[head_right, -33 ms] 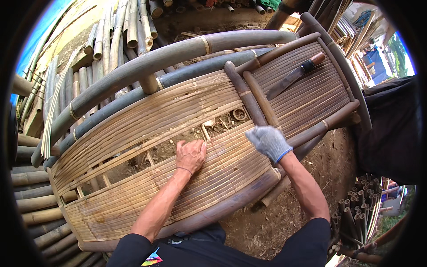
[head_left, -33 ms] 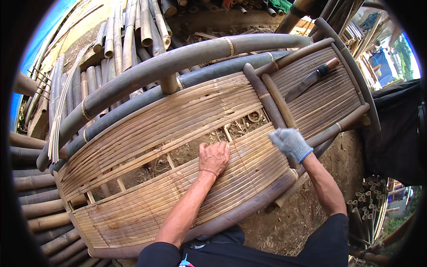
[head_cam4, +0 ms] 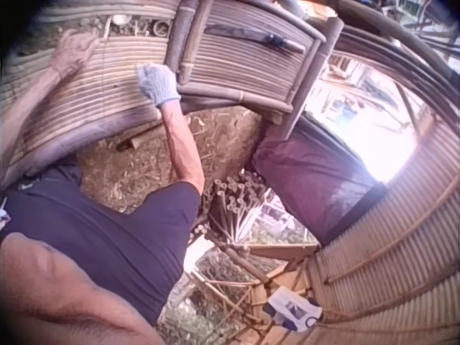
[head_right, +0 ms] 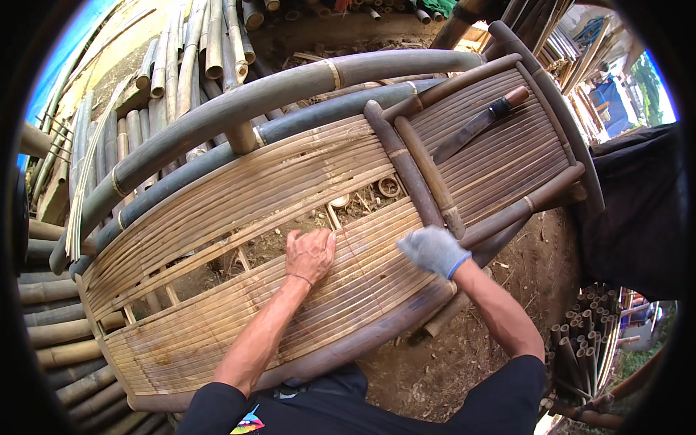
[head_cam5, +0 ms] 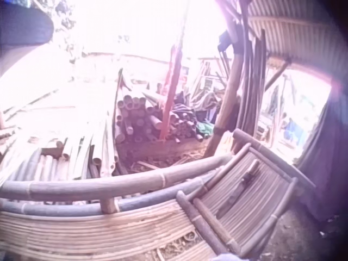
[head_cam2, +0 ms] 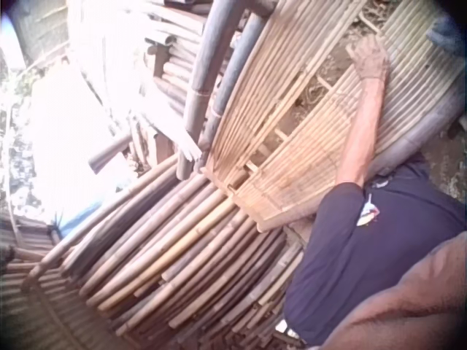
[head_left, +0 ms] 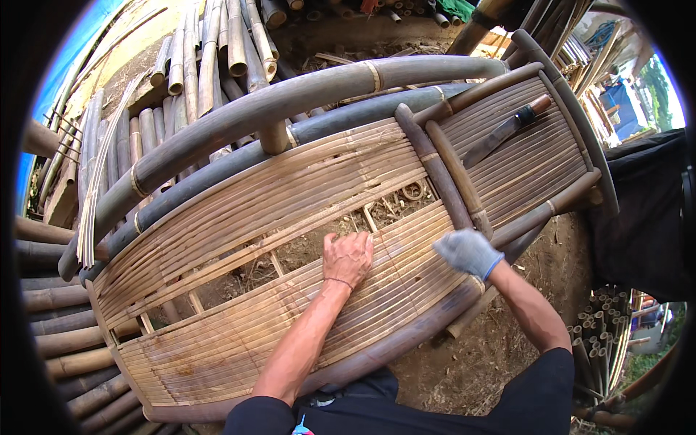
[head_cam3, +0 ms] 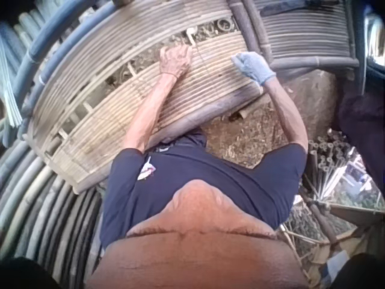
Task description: The person weaves together thin bamboo strips into the seat of a bamboo bench using a thin cord to secure the pieces.
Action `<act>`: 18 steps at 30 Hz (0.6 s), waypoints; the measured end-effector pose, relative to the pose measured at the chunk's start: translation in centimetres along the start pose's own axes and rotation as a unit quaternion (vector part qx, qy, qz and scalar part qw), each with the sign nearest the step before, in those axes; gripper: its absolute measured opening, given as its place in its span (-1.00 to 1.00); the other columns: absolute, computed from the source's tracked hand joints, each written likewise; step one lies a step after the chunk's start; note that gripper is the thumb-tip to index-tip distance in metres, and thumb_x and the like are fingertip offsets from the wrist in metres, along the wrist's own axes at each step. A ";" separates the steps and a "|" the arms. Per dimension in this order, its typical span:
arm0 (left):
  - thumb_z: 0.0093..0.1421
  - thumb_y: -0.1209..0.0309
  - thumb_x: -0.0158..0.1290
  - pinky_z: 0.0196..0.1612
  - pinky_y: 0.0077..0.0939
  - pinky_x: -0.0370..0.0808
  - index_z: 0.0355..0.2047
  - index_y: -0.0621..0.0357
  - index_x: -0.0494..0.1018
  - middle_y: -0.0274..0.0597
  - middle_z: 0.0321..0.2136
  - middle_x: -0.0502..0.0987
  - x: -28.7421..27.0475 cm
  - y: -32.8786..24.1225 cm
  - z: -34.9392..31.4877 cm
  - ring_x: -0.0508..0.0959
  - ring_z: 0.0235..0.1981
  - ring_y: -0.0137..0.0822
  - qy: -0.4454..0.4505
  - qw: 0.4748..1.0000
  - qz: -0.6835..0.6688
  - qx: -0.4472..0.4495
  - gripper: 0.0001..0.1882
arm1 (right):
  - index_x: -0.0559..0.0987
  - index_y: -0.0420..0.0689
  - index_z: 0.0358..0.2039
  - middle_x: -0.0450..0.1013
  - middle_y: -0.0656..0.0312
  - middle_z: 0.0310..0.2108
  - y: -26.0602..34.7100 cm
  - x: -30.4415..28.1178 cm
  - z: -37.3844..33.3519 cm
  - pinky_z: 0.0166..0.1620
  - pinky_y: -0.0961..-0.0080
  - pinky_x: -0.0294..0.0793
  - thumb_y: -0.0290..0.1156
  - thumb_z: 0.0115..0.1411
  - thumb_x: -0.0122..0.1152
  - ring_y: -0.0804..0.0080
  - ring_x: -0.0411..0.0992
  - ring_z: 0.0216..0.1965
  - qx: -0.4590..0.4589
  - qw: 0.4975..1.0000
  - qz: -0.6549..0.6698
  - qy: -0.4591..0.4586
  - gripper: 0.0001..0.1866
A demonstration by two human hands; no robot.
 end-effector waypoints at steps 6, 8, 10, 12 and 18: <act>0.37 0.23 -0.01 0.11 -0.05 0.36 -0.28 0.02 0.56 -0.20 -0.44 0.59 -0.1 -0.2 -0.1 0.64 -0.32 -0.19 -0.015 1.000 0.003 0.013 -0.79 | 0.47 -0.15 -0.27 0.42 0.08 -0.46 10.2 -1.4 -1.4 -0.46 0.16 0.48 -0.39 0.21 0.17 0.04 0.50 -0.44 -0.192 0.931 0.295 -0.100 -0.86; 0.36 0.24 0.01 0.11 -0.06 0.37 -0.26 0.01 0.57 -0.23 -0.45 0.58 -0.2 -0.1 0.0 0.63 -0.33 -0.22 -0.029 0.999 0.001 0.018 -0.80 | 0.44 -0.13 -0.32 0.40 0.08 -0.49 6.5 -0.5 -2.0 -0.42 0.16 0.47 -0.39 0.18 0.15 0.03 0.49 -0.42 -0.149 0.941 0.293 -0.082 -0.88; 0.36 0.24 0.01 0.10 -0.05 0.37 -0.25 0.01 0.58 -0.23 -0.44 0.58 0.1 -0.5 -1.2 0.63 -0.33 -0.23 -0.012 1.000 -0.010 0.009 -0.80 | 0.41 -0.12 -0.38 0.38 0.08 -0.51 1.6 1.9 -3.5 -0.37 0.15 0.45 -0.40 0.15 0.14 0.02 0.48 -0.41 -0.059 0.954 0.289 -0.051 -0.89; 0.37 0.24 -0.01 0.11 -0.05 0.36 -0.24 0.01 0.58 -0.23 -0.44 0.59 -0.2 -0.2 -0.1 0.63 -0.33 -0.25 -0.035 0.999 0.003 0.021 -0.79 | 0.41 -0.11 -0.40 0.38 0.08 -0.52 1.1 2.7 -4.1 -0.35 0.14 0.45 -0.40 0.14 0.13 0.02 0.48 -0.40 -0.001 0.944 0.326 -0.044 -0.89; 0.29 0.33 0.04 0.18 -0.05 0.34 -0.08 0.07 0.51 -0.09 -0.11 0.54 -1.3 0.3 -0.3 0.55 -0.07 -0.14 -0.047 0.996 -0.059 0.051 -0.77 | 0.64 -0.26 -0.09 0.57 0.22 -0.41 -0.8 3.0 -8.2 -0.34 0.45 0.55 -0.17 0.43 0.02 0.53 0.50 -0.49 0.274 0.725 0.616 -0.141 -0.60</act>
Point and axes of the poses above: each hand's wrist, its own z-axis towards the middle knuckle, its own x-axis out of the palm, y = z × x, the point moved 6 cm from there along z, towards the middle knuckle
